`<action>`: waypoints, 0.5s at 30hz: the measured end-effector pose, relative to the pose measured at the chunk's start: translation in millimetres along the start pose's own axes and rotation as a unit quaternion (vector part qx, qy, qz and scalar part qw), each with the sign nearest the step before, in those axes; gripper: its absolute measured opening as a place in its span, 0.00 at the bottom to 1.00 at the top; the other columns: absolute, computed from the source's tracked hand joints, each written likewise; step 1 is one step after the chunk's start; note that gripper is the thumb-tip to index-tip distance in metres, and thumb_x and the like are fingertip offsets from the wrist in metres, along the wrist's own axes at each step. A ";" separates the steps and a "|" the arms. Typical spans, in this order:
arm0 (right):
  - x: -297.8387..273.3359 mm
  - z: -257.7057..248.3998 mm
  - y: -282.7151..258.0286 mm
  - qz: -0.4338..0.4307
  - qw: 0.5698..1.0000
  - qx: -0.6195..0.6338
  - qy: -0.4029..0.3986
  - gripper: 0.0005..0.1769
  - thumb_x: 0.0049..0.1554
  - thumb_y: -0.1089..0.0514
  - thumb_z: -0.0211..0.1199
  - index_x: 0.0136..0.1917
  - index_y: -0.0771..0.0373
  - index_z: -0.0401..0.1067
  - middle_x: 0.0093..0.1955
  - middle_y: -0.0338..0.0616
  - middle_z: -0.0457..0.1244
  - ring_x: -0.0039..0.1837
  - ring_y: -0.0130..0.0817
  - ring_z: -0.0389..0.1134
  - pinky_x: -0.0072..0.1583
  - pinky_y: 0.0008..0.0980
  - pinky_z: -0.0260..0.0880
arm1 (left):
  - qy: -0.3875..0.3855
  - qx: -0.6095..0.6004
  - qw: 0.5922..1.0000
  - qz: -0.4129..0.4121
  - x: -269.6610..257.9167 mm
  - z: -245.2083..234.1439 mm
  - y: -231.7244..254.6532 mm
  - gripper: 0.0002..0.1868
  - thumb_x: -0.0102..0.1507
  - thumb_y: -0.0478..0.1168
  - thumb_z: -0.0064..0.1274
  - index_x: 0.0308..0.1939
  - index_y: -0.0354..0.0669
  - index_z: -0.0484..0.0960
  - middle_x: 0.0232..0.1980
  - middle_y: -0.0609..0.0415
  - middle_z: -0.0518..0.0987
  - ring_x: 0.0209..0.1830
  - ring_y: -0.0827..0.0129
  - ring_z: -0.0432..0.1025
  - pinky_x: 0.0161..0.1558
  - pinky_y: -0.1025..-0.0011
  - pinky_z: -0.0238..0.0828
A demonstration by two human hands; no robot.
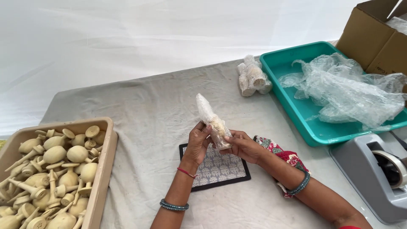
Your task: The person wraps a wooden component in bubble wrap, uses a cloth to wipe several wooden pieces, and assembles a wooden toy by inserting a rod into a cup-shaped base.
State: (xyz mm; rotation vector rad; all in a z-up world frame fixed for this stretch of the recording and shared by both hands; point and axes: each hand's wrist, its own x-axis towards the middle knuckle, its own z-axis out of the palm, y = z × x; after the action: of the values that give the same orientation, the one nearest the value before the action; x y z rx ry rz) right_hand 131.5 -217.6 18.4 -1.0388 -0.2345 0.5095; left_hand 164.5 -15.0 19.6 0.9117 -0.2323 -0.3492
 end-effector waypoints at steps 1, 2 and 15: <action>2.0 -3.9 6.5 -0.003 0.999 -0.039 0.029 0.33 0.61 0.49 0.63 0.72 0.70 0.61 0.63 0.49 0.67 0.62 0.34 0.71 0.64 0.40 0.73 | 0.007 -0.004 1.000 0.014 3.2 -4.5 -4.3 0.27 0.65 0.46 0.60 0.64 0.39 0.74 0.57 0.54 0.79 0.56 0.69 0.74 0.52 0.66 0.74; 3.7 -7.7 13.2 -0.006 0.995 -0.079 0.059 0.34 0.61 0.47 0.63 0.72 0.71 0.62 0.62 0.49 0.67 0.61 0.33 0.71 0.62 0.38 0.74 | 0.014 -0.009 0.999 0.027 6.1 -9.0 -8.9 0.27 0.64 0.43 0.62 0.63 0.37 0.74 0.56 0.53 0.80 0.56 0.68 0.74 0.55 0.66 0.77; 1.8 6.3 20.9 -0.054 0.918 -0.333 0.210 0.35 0.58 0.51 0.67 0.73 0.67 0.63 0.58 0.48 0.70 0.55 0.29 0.73 0.54 0.30 0.78 | 0.051 -0.007 0.998 0.031 -6.0 -22.0 -15.7 0.32 0.67 0.55 0.54 0.67 0.36 0.73 0.60 0.51 0.78 0.62 0.66 0.71 0.61 0.61 0.74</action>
State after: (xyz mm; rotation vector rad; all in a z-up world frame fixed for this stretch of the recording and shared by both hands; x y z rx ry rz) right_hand 124.4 -203.5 3.3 -1.7608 -0.0774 0.0820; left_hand 163.4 -5.5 -6.4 0.9042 -0.1627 -0.2460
